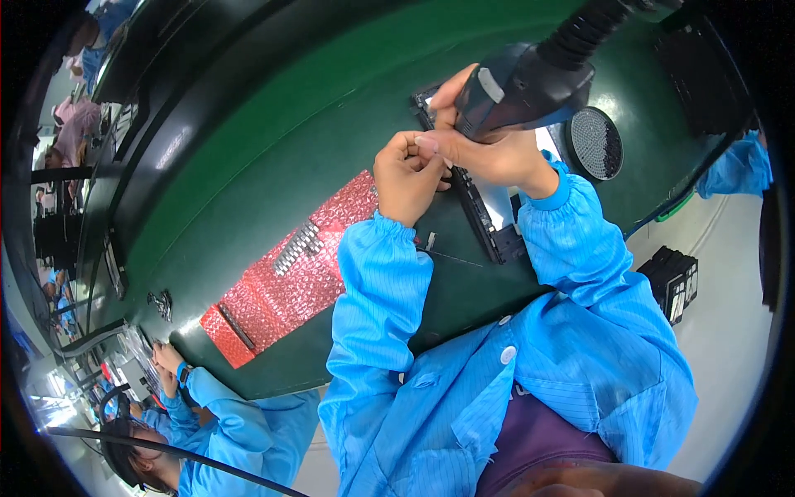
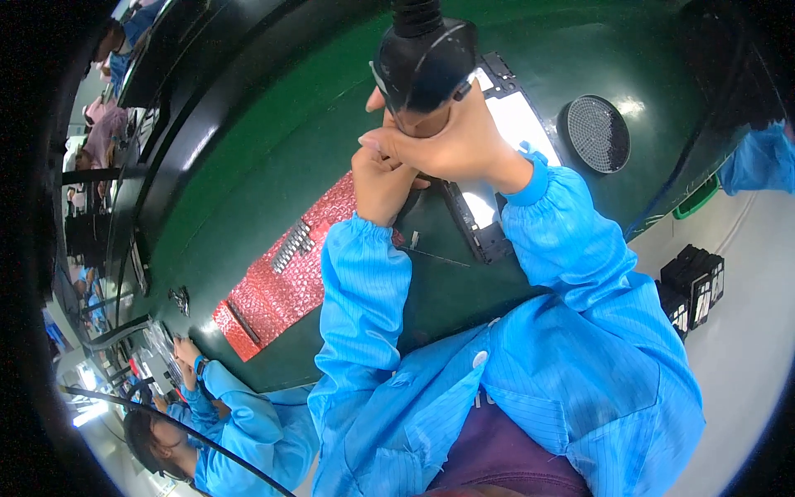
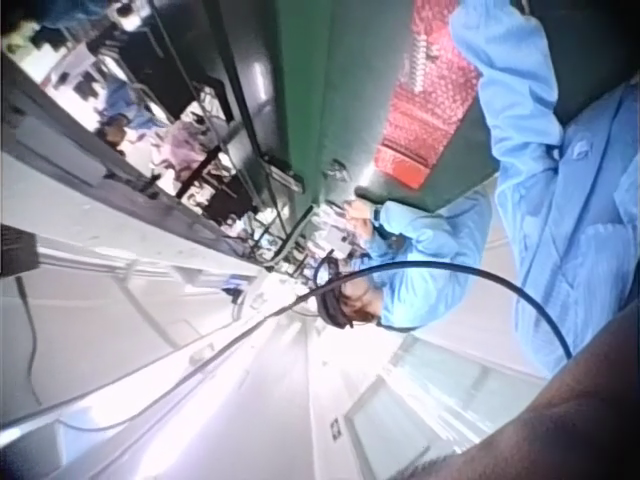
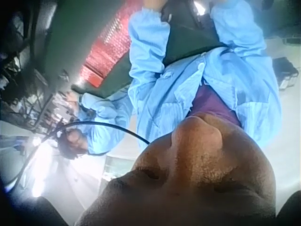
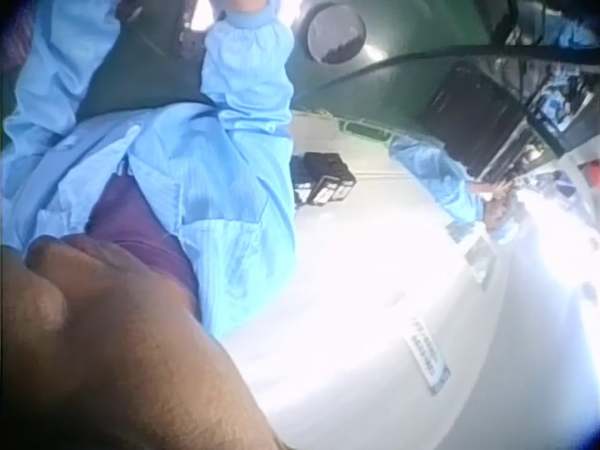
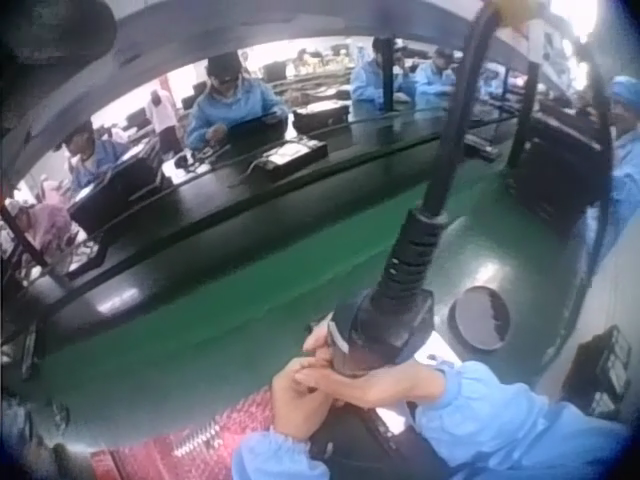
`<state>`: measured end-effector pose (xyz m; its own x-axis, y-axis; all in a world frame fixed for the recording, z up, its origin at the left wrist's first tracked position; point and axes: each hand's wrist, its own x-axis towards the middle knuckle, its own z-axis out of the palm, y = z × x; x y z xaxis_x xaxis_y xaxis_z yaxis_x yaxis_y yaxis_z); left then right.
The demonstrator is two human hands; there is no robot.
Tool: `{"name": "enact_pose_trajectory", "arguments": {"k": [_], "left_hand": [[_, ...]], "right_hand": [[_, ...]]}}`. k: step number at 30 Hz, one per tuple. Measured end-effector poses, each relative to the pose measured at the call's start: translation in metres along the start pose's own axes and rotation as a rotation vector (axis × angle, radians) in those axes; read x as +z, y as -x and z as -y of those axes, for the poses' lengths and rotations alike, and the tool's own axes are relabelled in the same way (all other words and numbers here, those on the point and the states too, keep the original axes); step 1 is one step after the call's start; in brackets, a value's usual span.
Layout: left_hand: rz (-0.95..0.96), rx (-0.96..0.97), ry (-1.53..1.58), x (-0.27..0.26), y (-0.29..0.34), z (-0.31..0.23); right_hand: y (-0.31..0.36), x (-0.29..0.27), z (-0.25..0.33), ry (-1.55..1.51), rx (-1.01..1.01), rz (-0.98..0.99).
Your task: The person assembles electronic components into a tablet frame by securing them with screws using an electric screwdriver.
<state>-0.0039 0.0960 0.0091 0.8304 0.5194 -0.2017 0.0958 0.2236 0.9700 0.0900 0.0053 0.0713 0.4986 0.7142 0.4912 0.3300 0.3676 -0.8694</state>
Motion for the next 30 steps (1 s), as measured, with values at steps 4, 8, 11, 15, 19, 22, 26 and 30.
{"name": "enact_pose_trajectory", "arguments": {"k": [4,8,11,15,19,22,26,30], "left_hand": [[0.037,0.002,-0.024,-0.006,-0.002,0.002],[0.002,-0.009,-0.005,0.002,-0.002,-0.004],[0.029,-0.012,-0.029,0.002,-0.001,-0.008],[0.132,-0.097,-0.072,-0.004,-0.007,-0.010],[0.121,-0.113,-0.117,0.001,-0.016,-0.021],[0.089,-0.062,-0.151,-0.004,-0.029,-0.016],[0.055,-0.054,-0.234,-0.001,-0.031,-0.019],[0.013,-0.009,-0.249,0.001,-0.030,-0.017]], "right_hand": [[-0.009,-0.010,0.019,-0.066,0.026,-0.015],[-0.007,-0.065,0.039,-0.020,-0.120,-0.196],[0.001,-0.114,0.036,-0.124,-0.142,-0.244],[0.025,-0.166,0.024,-0.002,-0.125,-0.434],[0.041,-0.182,0.019,0.122,-0.090,-0.588],[0.042,-0.182,0.010,0.100,-0.036,-0.602],[0.039,-0.182,0.004,0.103,0.032,-0.600],[0.036,-0.179,0.000,0.152,0.021,-0.555]]}}
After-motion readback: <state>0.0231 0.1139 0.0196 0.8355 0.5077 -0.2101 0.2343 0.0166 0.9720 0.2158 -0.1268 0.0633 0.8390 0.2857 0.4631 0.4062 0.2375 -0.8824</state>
